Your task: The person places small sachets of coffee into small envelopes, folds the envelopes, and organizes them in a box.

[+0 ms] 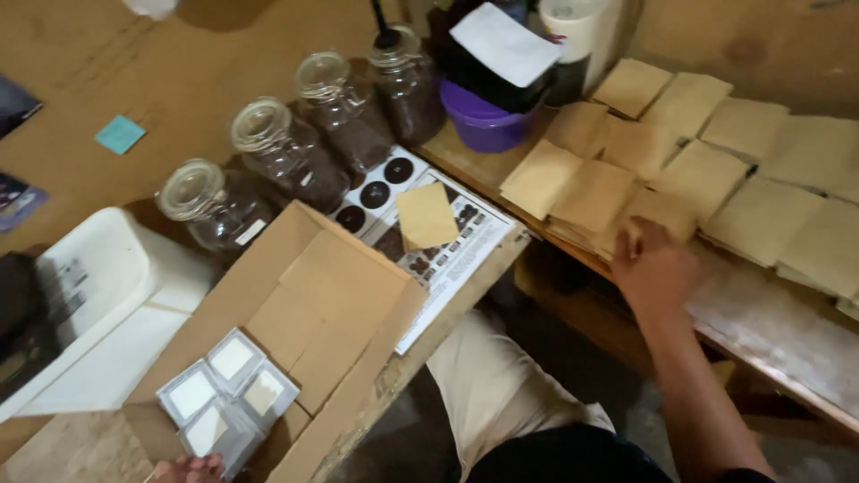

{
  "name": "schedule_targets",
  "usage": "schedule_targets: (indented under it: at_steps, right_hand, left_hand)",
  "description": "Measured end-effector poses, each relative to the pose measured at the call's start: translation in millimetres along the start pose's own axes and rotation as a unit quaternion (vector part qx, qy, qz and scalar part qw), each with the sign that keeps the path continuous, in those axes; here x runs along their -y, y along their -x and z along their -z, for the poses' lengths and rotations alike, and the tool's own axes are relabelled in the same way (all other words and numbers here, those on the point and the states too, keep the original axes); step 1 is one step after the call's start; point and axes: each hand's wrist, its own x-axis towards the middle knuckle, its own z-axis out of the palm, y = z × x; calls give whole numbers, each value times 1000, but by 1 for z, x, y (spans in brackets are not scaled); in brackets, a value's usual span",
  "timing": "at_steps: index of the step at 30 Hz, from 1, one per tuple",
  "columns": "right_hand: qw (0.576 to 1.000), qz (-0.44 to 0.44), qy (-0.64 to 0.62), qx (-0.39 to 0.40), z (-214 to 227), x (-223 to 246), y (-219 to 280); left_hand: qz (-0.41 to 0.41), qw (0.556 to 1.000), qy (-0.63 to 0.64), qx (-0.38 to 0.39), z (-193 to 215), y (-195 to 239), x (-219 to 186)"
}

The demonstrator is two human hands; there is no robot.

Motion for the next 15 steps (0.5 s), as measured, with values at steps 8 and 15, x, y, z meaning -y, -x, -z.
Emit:
schedule_targets:
  at_steps: [8,15]
  right_hand:
    - [911,183,-352,115,-21,176,-46]
    - [827,315,-323,335,-55,237,-65]
  left_hand:
    - [-248,416,-459,-745,-196,-239,123]
    - [-331,405,-441,-729,-222,-290,133]
